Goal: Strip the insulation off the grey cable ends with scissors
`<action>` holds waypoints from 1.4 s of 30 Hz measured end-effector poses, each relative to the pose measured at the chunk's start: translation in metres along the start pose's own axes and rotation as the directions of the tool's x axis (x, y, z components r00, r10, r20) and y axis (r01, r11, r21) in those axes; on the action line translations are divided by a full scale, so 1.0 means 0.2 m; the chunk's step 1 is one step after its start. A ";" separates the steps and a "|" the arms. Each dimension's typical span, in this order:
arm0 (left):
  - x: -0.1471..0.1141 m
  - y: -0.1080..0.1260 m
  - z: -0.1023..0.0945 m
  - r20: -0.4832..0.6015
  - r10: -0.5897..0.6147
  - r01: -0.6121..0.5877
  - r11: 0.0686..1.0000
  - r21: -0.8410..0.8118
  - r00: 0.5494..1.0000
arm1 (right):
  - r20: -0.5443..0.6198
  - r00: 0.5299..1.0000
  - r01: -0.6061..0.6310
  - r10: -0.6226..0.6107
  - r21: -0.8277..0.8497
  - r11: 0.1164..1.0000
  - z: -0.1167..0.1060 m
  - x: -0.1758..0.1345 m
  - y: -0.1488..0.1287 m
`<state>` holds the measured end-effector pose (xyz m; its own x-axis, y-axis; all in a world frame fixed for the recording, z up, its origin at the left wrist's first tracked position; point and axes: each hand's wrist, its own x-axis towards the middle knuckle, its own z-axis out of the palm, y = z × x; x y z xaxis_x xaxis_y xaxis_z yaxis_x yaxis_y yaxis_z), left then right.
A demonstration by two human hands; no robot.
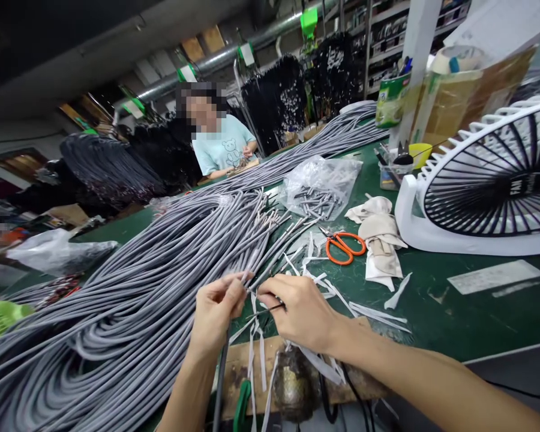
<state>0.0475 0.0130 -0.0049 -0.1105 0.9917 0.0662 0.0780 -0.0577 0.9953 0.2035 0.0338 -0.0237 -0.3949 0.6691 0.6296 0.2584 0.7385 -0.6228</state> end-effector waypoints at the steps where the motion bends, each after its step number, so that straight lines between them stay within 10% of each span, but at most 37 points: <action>1: 0.00 -0.01 0.01 -0.063 0.047 -0.042 0.996 0.073 0.997 | 0.021 1.000 -0.011 0.011 -0.018 1.000 0.00 0.00 0.00; 6: 0.01 -0.04 0.03 -0.221 0.161 -0.117 0.973 0.198 0.962 | 0.086 0.995 -0.044 0.049 -0.059 0.997 0.00 -0.01 0.02; 19: 0.13 -0.06 -0.01 -0.447 -0.085 -0.096 0.925 -0.368 0.890 | 0.083 0.995 -0.054 0.053 0.010 0.998 0.03 0.00 0.02; 27: 0.14 -0.02 -0.05 0.228 -0.225 0.316 0.769 -0.555 0.947 | 0.036 0.970 -0.242 0.239 0.096 0.966 0.02 0.03 0.04; 33: 0.05 -0.01 -0.04 0.270 0.060 0.093 0.848 -0.522 0.961 | -0.050 0.973 -0.228 0.224 -0.129 0.965 -0.03 0.06 0.10; 37: 0.03 -0.03 -0.06 0.154 0.194 -0.102 0.878 -0.467 0.969 | -0.330 0.918 -0.326 0.221 -0.308 0.894 -0.14 0.08 0.17; 39: 0.03 -0.04 -0.07 0.078 0.289 -0.249 0.911 -0.329 0.954 | -0.448 0.859 -0.378 0.249 -0.226 0.898 -0.17 0.09 0.18; 42: 0.03 -0.05 -0.05 0.192 0.402 -0.411 0.912 0.008 0.895 | -0.274 0.911 -0.277 0.308 0.146 0.950 -0.16 0.10 0.13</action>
<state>0.0372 0.0182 -0.0136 0.1229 0.8867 0.4456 0.1247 -0.4593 0.8795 0.2303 0.0689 -0.0122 -0.0385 0.8598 0.5092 0.2265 0.5039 -0.8335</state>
